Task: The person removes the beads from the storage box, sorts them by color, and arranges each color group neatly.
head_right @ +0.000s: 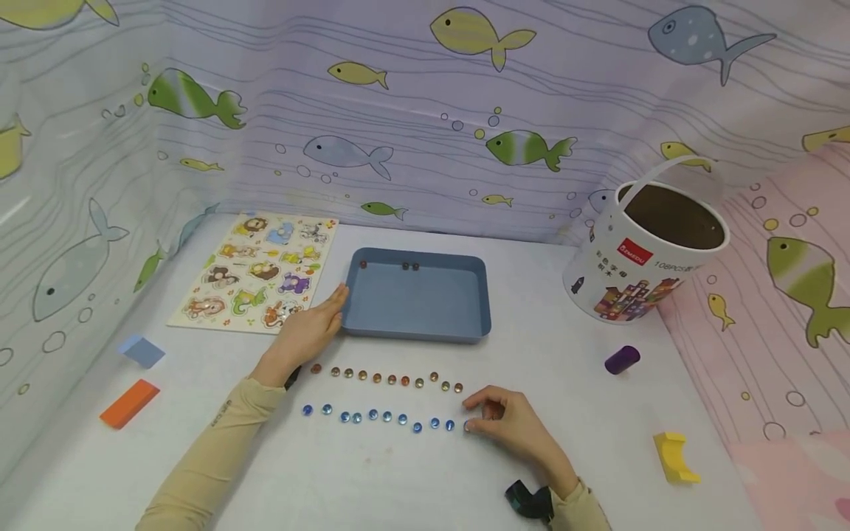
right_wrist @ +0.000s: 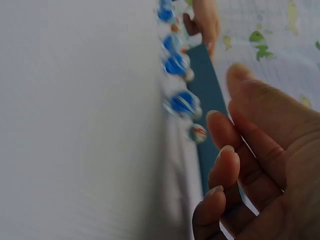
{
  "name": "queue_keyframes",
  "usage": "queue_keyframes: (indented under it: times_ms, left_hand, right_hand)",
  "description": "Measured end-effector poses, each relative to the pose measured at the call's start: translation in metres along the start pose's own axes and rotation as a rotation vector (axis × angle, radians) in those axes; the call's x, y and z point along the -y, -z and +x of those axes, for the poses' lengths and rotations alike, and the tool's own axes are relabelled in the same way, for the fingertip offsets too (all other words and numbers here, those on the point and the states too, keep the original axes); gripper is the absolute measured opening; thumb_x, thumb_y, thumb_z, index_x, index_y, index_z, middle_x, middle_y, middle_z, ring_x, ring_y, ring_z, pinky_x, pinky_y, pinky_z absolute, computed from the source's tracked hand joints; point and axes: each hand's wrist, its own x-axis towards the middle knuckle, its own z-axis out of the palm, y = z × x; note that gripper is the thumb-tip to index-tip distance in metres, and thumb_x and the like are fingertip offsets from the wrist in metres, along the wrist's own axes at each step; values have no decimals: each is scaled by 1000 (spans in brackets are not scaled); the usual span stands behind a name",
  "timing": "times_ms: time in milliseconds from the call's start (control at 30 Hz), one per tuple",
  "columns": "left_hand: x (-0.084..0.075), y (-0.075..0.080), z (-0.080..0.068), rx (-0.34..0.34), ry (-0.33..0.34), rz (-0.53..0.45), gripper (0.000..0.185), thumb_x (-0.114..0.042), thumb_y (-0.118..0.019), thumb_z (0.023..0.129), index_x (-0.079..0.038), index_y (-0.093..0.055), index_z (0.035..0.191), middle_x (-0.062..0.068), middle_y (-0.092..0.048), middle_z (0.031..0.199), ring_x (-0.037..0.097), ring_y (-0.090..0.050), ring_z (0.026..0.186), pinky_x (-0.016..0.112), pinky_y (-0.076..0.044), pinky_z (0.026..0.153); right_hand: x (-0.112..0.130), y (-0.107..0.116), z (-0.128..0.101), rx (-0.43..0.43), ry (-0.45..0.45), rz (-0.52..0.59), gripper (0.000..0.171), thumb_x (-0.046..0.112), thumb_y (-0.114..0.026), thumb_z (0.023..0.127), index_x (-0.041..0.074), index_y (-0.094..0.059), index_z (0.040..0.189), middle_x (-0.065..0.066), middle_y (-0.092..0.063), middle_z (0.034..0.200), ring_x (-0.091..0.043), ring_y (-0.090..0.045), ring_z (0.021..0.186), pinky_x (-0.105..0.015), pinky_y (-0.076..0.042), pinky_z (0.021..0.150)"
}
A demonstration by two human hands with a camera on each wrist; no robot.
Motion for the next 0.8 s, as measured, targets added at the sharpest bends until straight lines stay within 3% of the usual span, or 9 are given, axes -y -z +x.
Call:
queue_keyframes:
  times_ms: [233, 367, 467, 567, 633, 800]
  left_hand:
    - [-1, 1, 1, 17, 11, -1, 51, -22, -44, 101, -7, -36, 149, 8, -37, 154, 13, -37, 39, 26, -33, 38]
    - [0, 2, 1, 16, 10, 3, 51, -21, -44, 101, -6, -36, 149, 8, -37, 154, 15, -45, 44, 27, -34, 39]
    - [0, 2, 1, 20, 9, 2, 51, -21, -44, 101, -6, -36, 149, 8, -37, 154, 16, -49, 47, 26, -35, 39]
    - [-1, 2, 1, 20, 8, 0, 51, -21, -44, 101, -6, -36, 149, 8, -37, 154, 15, -45, 43, 26, -35, 39]
    - [-2, 1, 0, 11, 4, 4, 50, -21, -44, 101, -6, -37, 148, 8, -38, 154, 13, -41, 41, 26, -34, 39]
    - [-2, 1, 0, 0, 4, 6, 50, -20, -45, 100, -6, -38, 148, 8, -38, 153, 13, -37, 39, 26, -33, 39]
  right_hand:
    - [26, 37, 51, -60, 133, -49, 20, 10, -70, 88, 0, -71, 106, -12, -69, 92, -5, -53, 73, -21, -45, 65]
    - [43, 52, 96, -43, 100, 6, 25, 14, -63, 94, -1, -68, 114, -21, -69, 113, -9, -64, 93, -17, -51, 79]
    - [51, 59, 130, -45, 72, 45, 31, 20, -58, 98, -2, -65, 119, -12, -70, 115, -11, -65, 98, -27, -53, 88]
    - [57, 61, 160, -61, 58, 44, 38, 29, -54, 100, 0, -64, 122, -7, -71, 114, -16, -63, 97, -37, -52, 91]
    - [59, 60, 178, -59, 39, 45, 41, 35, -53, 100, 3, -64, 124, -7, -70, 118, -28, -61, 101, -43, -51, 93]
    - [57, 50, 216, -13, 3, 111, 38, 31, -55, 99, 5, -63, 126, -17, -62, 131, -41, -55, 118, -42, -49, 100]
